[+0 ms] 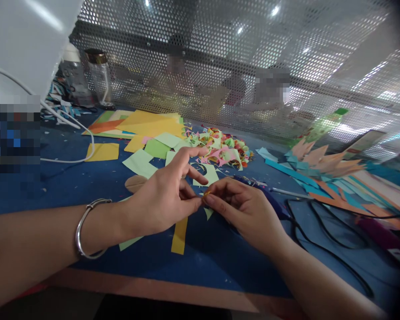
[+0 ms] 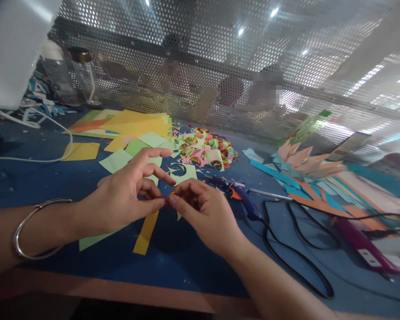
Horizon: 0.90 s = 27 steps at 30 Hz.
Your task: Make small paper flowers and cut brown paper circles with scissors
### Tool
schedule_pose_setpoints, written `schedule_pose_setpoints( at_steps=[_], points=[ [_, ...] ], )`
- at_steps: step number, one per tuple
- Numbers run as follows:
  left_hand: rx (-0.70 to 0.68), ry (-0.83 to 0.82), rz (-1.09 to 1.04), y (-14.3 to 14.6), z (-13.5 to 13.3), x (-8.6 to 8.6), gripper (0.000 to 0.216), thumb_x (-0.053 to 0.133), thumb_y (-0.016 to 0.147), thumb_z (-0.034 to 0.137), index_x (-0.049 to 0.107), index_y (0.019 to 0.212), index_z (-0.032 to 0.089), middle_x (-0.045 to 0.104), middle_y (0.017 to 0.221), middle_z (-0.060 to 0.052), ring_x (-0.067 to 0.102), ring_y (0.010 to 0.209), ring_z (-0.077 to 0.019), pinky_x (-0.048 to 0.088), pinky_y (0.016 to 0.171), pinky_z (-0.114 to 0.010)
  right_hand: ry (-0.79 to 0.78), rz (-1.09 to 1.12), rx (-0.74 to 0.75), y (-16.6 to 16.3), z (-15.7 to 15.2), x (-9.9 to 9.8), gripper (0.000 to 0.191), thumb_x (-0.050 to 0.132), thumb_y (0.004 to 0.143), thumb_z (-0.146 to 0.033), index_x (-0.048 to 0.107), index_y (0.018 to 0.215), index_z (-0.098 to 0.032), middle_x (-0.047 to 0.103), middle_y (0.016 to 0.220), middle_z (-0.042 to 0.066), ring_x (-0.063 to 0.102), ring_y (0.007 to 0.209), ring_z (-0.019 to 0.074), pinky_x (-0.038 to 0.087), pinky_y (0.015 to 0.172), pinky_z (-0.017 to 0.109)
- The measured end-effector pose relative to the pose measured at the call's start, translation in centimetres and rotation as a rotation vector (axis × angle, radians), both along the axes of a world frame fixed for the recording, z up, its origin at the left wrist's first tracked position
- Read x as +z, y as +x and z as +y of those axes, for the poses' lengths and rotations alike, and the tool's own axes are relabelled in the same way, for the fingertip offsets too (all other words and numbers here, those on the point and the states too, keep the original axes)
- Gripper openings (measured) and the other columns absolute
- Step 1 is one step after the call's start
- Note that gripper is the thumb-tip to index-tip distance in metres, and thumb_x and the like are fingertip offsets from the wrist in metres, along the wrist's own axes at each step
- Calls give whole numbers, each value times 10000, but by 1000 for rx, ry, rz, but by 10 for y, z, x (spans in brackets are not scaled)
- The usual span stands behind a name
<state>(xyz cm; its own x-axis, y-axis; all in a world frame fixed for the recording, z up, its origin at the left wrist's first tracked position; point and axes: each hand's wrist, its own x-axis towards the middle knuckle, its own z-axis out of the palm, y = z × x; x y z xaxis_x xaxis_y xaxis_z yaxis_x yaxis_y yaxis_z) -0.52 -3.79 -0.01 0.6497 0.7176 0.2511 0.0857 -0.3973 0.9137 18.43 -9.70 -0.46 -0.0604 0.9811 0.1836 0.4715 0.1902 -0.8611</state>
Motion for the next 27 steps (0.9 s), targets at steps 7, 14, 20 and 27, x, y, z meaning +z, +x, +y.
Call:
schedule_pose_setpoints(
  at_steps=[7, 14, 20, 27],
  points=[
    [7, 47, -3, -1, 0, -3, 675, 680, 832, 175, 335, 1395, 310, 622, 1109, -43, 691, 666, -98, 573, 668, -252, -3, -4, 11, -1, 2, -1, 210, 659, 887, -401, 658, 820, -201, 602, 710, -2, 527, 621, 126, 420, 567, 249],
    [19, 60, 0, 0, 1, -1, 691, 690, 806, 153, 350, 1393, 281, 619, 1146, -68, 703, 759, -131, 591, 709, -274, -13, -25, 5, 0, 2, -1, 256, 639, 896, -425, 652, 787, -195, 510, 640, -26, 419, 562, 105, 319, 493, 241],
    [23, 35, 60, 0, -1, 5, 686, 677, 781, 107, 366, 1373, 257, 617, 1151, -68, 706, 771, -132, 585, 706, -267, -17, -45, -1, 0, 0, 1, 284, 621, 902, -442, 641, 770, -192, 498, 642, -24, 390, 546, 102, 274, 465, 239],
    [-7, -18, 64, 0, 1, 4, 667, 671, 785, 108, 375, 1362, 266, 625, 1116, -60, 698, 760, -136, 571, 686, -272, -38, -54, -5, -1, -1, 2, 306, 610, 906, -472, 644, 775, -197, 482, 618, -25, 324, 498, 93, 200, 422, 241]
  ],
)
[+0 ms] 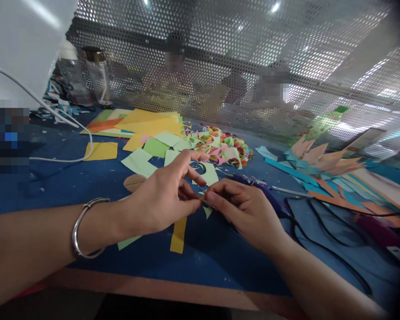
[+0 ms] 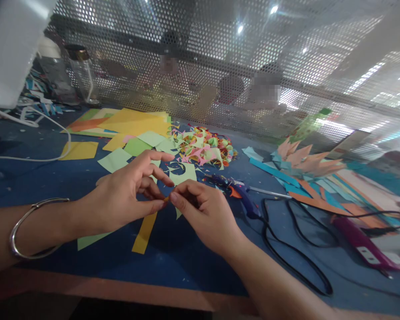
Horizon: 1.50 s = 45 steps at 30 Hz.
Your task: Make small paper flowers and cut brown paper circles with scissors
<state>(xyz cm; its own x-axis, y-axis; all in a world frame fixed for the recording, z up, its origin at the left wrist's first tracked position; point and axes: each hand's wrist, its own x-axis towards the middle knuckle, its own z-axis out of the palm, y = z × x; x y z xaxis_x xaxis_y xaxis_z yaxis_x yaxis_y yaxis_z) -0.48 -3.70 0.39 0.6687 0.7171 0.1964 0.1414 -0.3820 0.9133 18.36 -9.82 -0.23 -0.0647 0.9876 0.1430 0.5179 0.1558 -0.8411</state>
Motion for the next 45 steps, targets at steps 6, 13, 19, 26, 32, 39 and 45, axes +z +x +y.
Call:
schedule_pose_setpoints(
  at_steps=[6, 13, 19, 26, 32, 39, 45],
  points=[
    [-38, -75, -5, -1, 3, 1, 642, 690, 789, 142, 384, 1344, 248, 629, 1008, -35, 682, 737, -143, 564, 694, -293, 8, 7, 7, 1, 0, -1, 282, 610, 913, -441, 652, 780, -196, 512, 643, -21, 355, 513, 91, 237, 436, 241],
    [-68, -166, -27, 0, 5, 0, 663, 717, 746, 120, 415, 1324, 241, 627, 868, 4, 646, 684, -133, 537, 658, -286, 25, -19, 23, 1, 0, 0, 261, 598, 922, -412, 668, 788, -200, 559, 678, -8, 456, 596, 120, 329, 513, 253],
    [-95, -291, -52, 0, 12, -4, 595, 748, 757, 165, 438, 1262, 207, 662, 861, -4, 640, 744, -136, 515, 718, -304, 34, -23, 27, 0, 1, 2, 257, 598, 922, -398, 656, 771, -198, 548, 664, -15, 455, 588, 119, 341, 526, 254],
    [-93, -405, -19, 1, 14, 0, 612, 791, 703, 141, 463, 1216, 198, 656, 773, 25, 607, 686, -122, 468, 673, -279, 19, -18, 43, 3, 2, -2, 240, 603, 926, -380, 661, 793, -188, 542, 669, -20, 442, 603, 112, 344, 544, 242],
    [-89, -482, -30, 3, 13, 4, 612, 771, 705, 73, 458, 1219, 184, 646, 740, 45, 618, 695, -108, 478, 698, -261, 24, -29, 53, 3, 3, -3, 238, 607, 921, -378, 666, 795, -185, 563, 682, -16, 454, 617, 113, 358, 557, 239],
    [-86, -543, -38, 2, 14, 4, 602, 756, 707, 37, 472, 1221, 172, 661, 706, 40, 633, 689, -111, 491, 710, -261, 117, -67, -53, 10, 4, 3, 222, 612, 911, -365, 655, 784, -188, 550, 620, -33, 430, 506, 91, 324, 469, 228],
    [39, -560, -124, 4, 19, 3, 463, 743, 741, 61, 518, 1132, 166, 683, 728, 9, 654, 684, -123, 509, 684, -270, 196, -311, -174, 32, 7, 5, 228, 599, 901, -386, 670, 816, -187, 594, 673, -3, 490, 562, 114, 373, 508, 234]
  ],
)
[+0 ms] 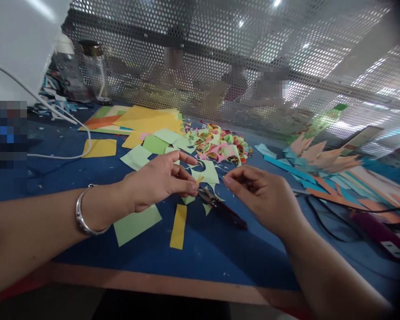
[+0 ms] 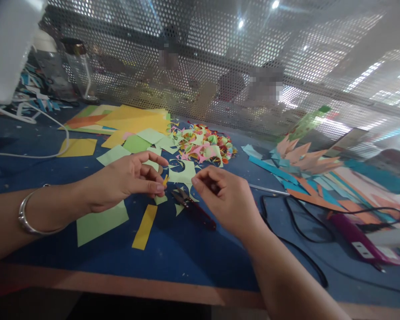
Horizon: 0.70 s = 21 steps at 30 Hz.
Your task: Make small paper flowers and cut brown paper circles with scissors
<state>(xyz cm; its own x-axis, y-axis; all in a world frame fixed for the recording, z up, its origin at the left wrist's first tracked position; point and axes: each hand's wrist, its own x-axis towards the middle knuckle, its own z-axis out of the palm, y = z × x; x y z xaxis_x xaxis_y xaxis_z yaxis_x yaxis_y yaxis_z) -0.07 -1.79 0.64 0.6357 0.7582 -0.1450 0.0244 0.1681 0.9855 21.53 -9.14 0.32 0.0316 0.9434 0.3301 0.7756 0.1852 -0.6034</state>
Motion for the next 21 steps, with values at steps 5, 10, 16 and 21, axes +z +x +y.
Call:
schedule_pose_setpoints(
  at_steps=[5, 10, 16, 21],
  points=[
    [99, 14, -12, 1, 3, 0, 385, 730, 774, 89, 543, 1102, 161, 663, 721, 12, 671, 689, -135, 507, 696, -284, -114, -187, -32, 18, 3, 0, 246, 559, 892, -415, 660, 809, -206, 606, 644, -6, 489, 528, 127, 370, 515, 260],
    [134, 79, -6, -1, 3, -1, 361, 724, 768, 88, 564, 1083, 161, 658, 727, 15, 644, 710, -124, 491, 726, -281, -297, -525, -140, 28, 3, 3, 187, 539, 876, -359, 670, 819, -239, 666, 682, 2, 576, 607, 175, 340, 555, 288],
    [129, 121, 6, -2, 4, -4, 311, 724, 766, 127, 606, 1052, 156, 645, 762, 12, 608, 725, -115, 465, 719, -277, -484, -805, -260, 21, 3, 5, 204, 493, 903, -341, 660, 835, -245, 709, 766, 31, 622, 687, 217, 270, 542, 298],
    [111, 94, -12, 0, 4, -4, 192, 716, 753, 99, 653, 931, 130, 642, 794, 0, 588, 735, -98, 455, 724, -261, -510, -858, -282, 17, 4, 5, 208, 491, 886, -334, 638, 780, -232, 710, 760, 42, 622, 678, 219, 244, 532, 300]
  ],
)
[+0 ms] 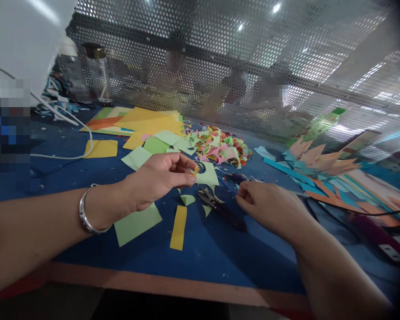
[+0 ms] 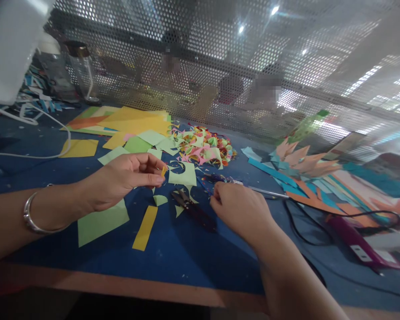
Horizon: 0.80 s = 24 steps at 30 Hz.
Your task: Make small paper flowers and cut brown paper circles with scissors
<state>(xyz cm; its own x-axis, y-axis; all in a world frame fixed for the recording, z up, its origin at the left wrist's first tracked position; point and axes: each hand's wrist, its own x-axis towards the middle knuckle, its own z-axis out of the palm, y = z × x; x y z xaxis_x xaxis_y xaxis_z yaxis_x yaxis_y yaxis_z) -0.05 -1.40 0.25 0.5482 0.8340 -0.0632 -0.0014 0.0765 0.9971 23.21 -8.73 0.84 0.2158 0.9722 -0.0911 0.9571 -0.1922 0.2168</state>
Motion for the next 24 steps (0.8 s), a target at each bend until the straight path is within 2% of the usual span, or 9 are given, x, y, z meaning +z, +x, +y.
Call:
schedule_pose_setpoints(
  at_steps=[4, 11, 18, 24],
  points=[
    [0, -64, -17, 1, -2, 4, 137, 697, 762, 65, 643, 873, 125, 633, 756, 7, 576, 683, -82, 453, 702, -253, 68, 28, 31, 6, -2, -1, 171, 540, 827, -336, 639, 734, -232, 702, 713, 45, 617, 654, 227, 249, 524, 300],
    [8, -140, -48, 3, -6, 6, 136, 716, 732, 34, 649, 821, 111, 639, 721, -7, 571, 664, -85, 466, 695, -257, 254, 161, 86, 16, -6, -3, 151, 587, 783, -309, 564, 652, -236, 600, 555, 18, 561, 527, 188, 308, 519, 289],
    [8, -182, -66, 4, -4, 2, 140, 717, 728, 26, 643, 819, 103, 638, 712, 1, 564, 627, -64, 462, 657, -230, 418, 675, 243, -3, -14, 5, 167, 587, 821, -333, 599, 696, -223, 585, 576, -14, 525, 482, 127, 411, 481, 253],
    [-19, -198, -52, 4, -5, 0, 118, 725, 728, 39, 660, 803, 100, 629, 669, 7, 567, 623, -71, 460, 654, -232, 287, 805, 417, -24, -21, 5, 146, 568, 866, -260, 587, 729, -213, 572, 556, -37, 519, 455, 97, 420, 466, 222]
  ],
)
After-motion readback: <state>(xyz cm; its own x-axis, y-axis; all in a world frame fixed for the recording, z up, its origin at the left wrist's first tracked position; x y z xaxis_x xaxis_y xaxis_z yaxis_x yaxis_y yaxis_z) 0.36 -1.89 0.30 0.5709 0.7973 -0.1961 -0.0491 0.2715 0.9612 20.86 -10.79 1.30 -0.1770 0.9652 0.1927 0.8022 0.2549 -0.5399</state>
